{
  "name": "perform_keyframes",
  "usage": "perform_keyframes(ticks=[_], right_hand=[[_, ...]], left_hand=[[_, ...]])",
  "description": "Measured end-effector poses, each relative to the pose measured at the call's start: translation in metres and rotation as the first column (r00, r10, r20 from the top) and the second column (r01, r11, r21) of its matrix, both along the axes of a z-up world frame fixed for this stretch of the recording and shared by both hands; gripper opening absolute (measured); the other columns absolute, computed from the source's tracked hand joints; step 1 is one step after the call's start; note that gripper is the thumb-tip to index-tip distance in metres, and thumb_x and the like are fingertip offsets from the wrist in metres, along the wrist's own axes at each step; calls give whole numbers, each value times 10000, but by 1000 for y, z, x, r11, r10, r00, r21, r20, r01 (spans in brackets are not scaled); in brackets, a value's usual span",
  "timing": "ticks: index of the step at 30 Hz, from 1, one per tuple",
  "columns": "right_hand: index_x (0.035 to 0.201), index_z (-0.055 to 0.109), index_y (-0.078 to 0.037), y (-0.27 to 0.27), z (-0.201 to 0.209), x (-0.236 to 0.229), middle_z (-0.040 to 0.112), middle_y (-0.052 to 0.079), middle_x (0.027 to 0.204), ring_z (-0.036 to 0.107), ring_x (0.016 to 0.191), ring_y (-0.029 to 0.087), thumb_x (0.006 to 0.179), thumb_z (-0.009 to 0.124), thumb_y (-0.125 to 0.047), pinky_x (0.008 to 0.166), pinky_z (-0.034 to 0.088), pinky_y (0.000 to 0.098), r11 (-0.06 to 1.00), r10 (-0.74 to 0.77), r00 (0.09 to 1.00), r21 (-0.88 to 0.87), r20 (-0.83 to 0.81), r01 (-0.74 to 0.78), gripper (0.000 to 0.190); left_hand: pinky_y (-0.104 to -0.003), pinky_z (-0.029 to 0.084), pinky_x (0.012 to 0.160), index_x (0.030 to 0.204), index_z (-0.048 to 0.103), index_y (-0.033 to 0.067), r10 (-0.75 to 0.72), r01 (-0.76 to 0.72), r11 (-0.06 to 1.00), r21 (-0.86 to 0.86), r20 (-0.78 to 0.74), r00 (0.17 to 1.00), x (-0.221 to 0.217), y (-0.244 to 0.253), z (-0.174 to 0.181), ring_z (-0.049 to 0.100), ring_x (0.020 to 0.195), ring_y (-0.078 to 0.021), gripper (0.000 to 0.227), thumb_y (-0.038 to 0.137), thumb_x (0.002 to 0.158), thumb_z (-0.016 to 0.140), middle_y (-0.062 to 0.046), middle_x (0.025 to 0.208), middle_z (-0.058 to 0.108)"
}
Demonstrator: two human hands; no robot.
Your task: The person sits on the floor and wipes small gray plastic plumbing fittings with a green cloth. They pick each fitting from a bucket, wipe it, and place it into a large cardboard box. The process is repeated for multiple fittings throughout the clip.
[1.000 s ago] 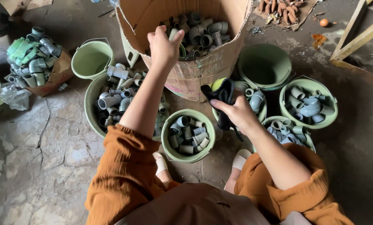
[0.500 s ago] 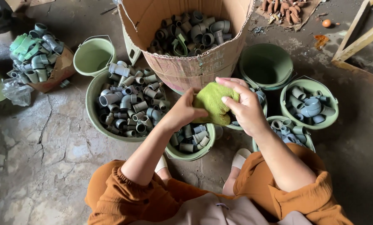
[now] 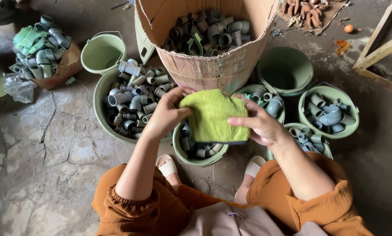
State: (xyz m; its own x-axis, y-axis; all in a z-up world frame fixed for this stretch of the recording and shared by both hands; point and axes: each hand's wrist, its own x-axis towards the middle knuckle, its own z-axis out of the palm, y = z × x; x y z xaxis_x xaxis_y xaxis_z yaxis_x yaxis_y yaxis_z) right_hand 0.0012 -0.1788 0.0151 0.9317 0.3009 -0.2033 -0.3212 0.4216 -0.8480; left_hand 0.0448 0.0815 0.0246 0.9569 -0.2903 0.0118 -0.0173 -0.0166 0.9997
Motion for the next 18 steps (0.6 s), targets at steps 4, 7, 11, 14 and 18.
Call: perform_keyframes(ticks=[4,7,11,14,18], right_hand=[[1264,509,-122,4,-12,8,693,137,1125,701,999,225,792,763,35,842,581,395,996,-75,992,-42,101,80,558],[1274,542,-120,17,-11,3,673,67,1089,666,985,173,834,761,-74,862,568,365,995,-90,993,-38,78,93,493],[1346,573,-90,15,-17,6,672,108,1137,683,990,210,882,720,-110,880,592,425,996,-14,999,-88,32,17,487],[1294,615,-55,-1,-36,17,699,125,1073,685,964,190,847,770,-40,871,600,394,955,9,971,-289,241,63,474],[1310,635,-74,-1,-2,14,726,160,970,690,898,199,834,814,-22,873,565,386,858,-45,907,-449,419,250,512]], left_hand=[[-456,511,916,1149,651,169,372,-357,837,415,47,927,-3,-20,-38,683,989,-314,588,260,629,911,-97,1019,618],[-565,520,956,1423,455,-58,68,-178,967,-180,-492,868,-23,-46,-31,667,1104,-460,884,546,848,749,-360,1267,563],[-473,604,815,1385,473,8,-118,-92,889,-449,-417,901,-36,-61,-8,698,985,-331,724,273,807,817,-217,1167,621],[-405,616,763,1281,551,7,-57,-113,911,-396,-393,918,-36,-63,-8,717,879,-235,638,132,745,875,-131,1040,687],[-440,589,813,1279,574,15,-60,-79,916,-392,-330,942,-29,-63,-40,682,927,-216,546,221,838,823,-131,1068,679]])
